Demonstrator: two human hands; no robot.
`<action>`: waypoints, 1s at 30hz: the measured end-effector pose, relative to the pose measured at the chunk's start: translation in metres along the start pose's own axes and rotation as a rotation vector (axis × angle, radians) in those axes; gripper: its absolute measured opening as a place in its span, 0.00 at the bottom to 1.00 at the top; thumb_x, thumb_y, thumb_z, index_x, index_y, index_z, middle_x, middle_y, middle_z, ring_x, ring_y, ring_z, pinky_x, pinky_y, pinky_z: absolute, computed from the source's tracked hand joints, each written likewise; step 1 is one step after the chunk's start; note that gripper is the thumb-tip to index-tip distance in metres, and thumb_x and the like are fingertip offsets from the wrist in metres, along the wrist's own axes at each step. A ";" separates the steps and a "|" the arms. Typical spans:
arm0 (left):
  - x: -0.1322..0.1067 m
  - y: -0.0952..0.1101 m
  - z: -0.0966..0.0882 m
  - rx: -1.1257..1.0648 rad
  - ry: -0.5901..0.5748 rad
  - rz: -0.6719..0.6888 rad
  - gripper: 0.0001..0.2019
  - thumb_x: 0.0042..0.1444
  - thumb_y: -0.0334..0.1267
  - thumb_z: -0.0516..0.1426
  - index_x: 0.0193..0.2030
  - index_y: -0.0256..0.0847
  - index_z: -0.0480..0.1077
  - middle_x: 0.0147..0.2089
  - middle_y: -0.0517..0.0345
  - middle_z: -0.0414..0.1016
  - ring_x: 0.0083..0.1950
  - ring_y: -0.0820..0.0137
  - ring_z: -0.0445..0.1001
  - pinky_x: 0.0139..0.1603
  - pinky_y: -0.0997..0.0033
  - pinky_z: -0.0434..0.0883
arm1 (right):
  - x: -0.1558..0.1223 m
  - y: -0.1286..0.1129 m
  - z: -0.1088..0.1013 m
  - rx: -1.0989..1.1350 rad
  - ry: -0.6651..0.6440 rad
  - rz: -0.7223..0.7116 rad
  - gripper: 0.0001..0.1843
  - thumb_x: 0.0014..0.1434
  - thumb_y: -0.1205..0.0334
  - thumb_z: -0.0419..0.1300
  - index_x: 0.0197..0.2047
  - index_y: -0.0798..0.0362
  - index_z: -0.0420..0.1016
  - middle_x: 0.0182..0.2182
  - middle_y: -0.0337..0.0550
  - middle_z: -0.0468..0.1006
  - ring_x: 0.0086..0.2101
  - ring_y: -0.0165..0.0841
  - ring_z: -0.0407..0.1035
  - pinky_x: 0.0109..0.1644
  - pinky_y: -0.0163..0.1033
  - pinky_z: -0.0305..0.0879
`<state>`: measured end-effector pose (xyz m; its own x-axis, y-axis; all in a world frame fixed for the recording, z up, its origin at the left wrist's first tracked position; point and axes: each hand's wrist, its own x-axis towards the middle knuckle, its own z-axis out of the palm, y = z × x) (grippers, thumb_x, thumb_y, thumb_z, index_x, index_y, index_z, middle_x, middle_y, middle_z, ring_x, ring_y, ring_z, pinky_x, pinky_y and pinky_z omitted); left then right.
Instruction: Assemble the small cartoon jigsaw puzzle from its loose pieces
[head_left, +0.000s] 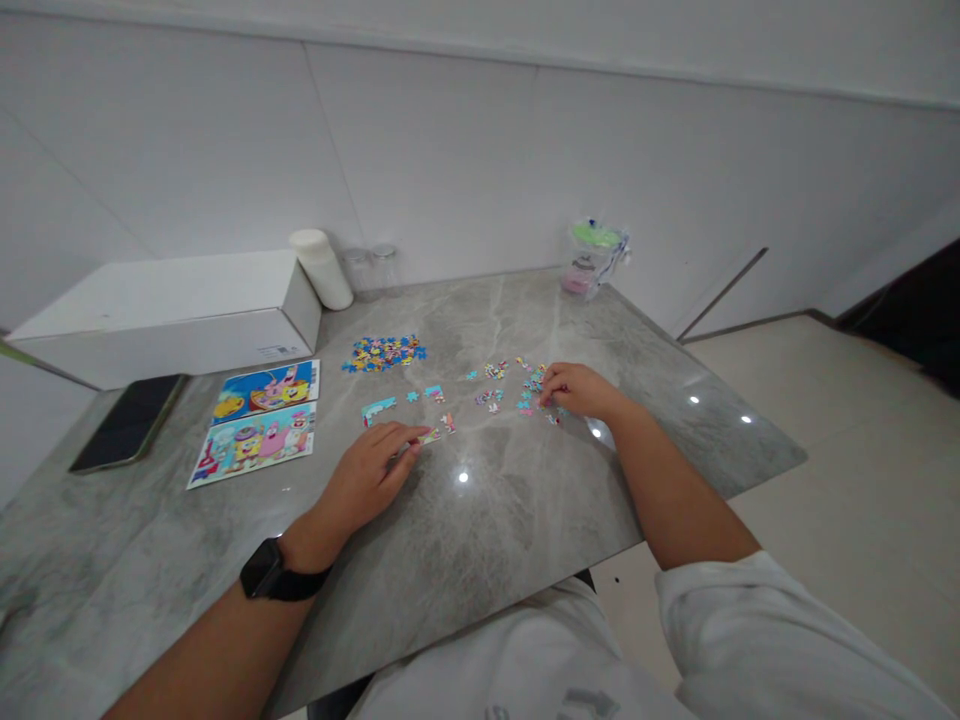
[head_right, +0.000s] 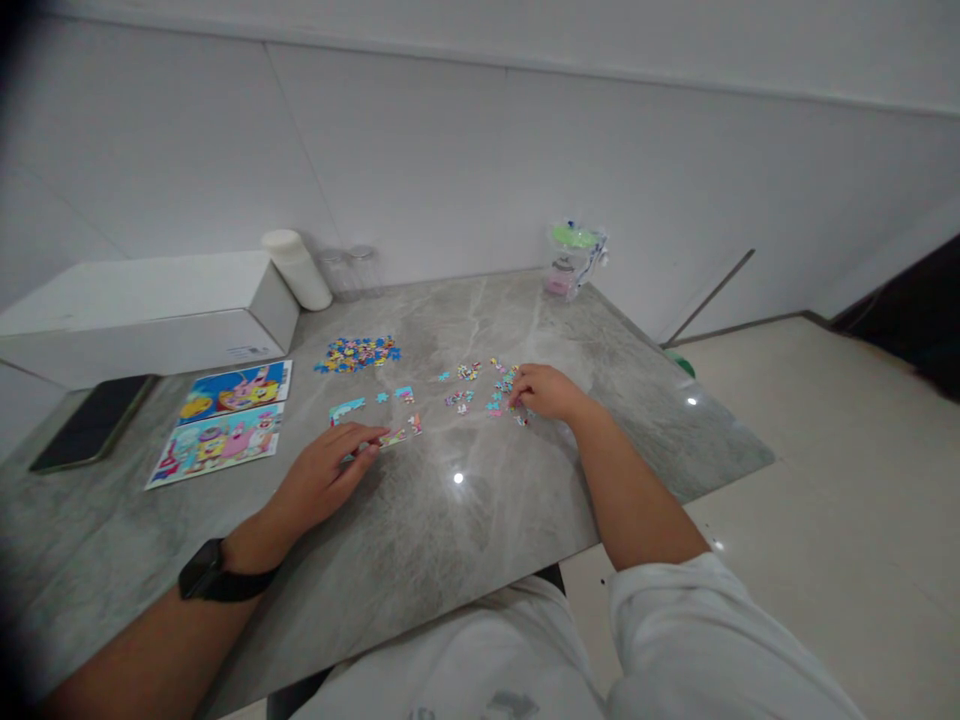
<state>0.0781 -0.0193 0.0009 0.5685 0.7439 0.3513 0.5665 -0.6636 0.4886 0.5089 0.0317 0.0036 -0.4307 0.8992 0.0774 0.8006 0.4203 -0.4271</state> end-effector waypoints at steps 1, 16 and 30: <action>0.000 0.000 0.000 -0.001 0.001 0.002 0.16 0.75 0.44 0.51 0.59 0.43 0.76 0.52 0.51 0.82 0.54 0.61 0.78 0.59 0.57 0.74 | 0.000 0.001 -0.001 -0.002 0.017 0.006 0.20 0.54 0.76 0.58 0.35 0.47 0.89 0.39 0.43 0.83 0.40 0.35 0.77 0.49 0.38 0.70; 0.000 0.000 0.000 -0.001 -0.012 0.015 0.17 0.75 0.43 0.50 0.60 0.44 0.76 0.52 0.50 0.82 0.54 0.61 0.78 0.59 0.56 0.74 | 0.000 0.021 0.002 -0.093 0.245 0.170 0.18 0.60 0.71 0.60 0.47 0.49 0.87 0.41 0.47 0.83 0.38 0.35 0.74 0.48 0.41 0.70; -0.001 -0.001 0.001 0.008 0.015 0.011 0.16 0.75 0.42 0.51 0.59 0.42 0.76 0.52 0.49 0.82 0.55 0.61 0.78 0.62 0.56 0.74 | 0.011 -0.005 0.018 -0.045 0.083 -0.003 0.20 0.57 0.75 0.61 0.43 0.47 0.90 0.44 0.46 0.81 0.44 0.35 0.76 0.54 0.40 0.70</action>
<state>0.0775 -0.0193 -0.0007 0.5659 0.7373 0.3689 0.5645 -0.6726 0.4784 0.4925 0.0371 -0.0096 -0.3987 0.9040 0.1540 0.8179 0.4265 -0.3862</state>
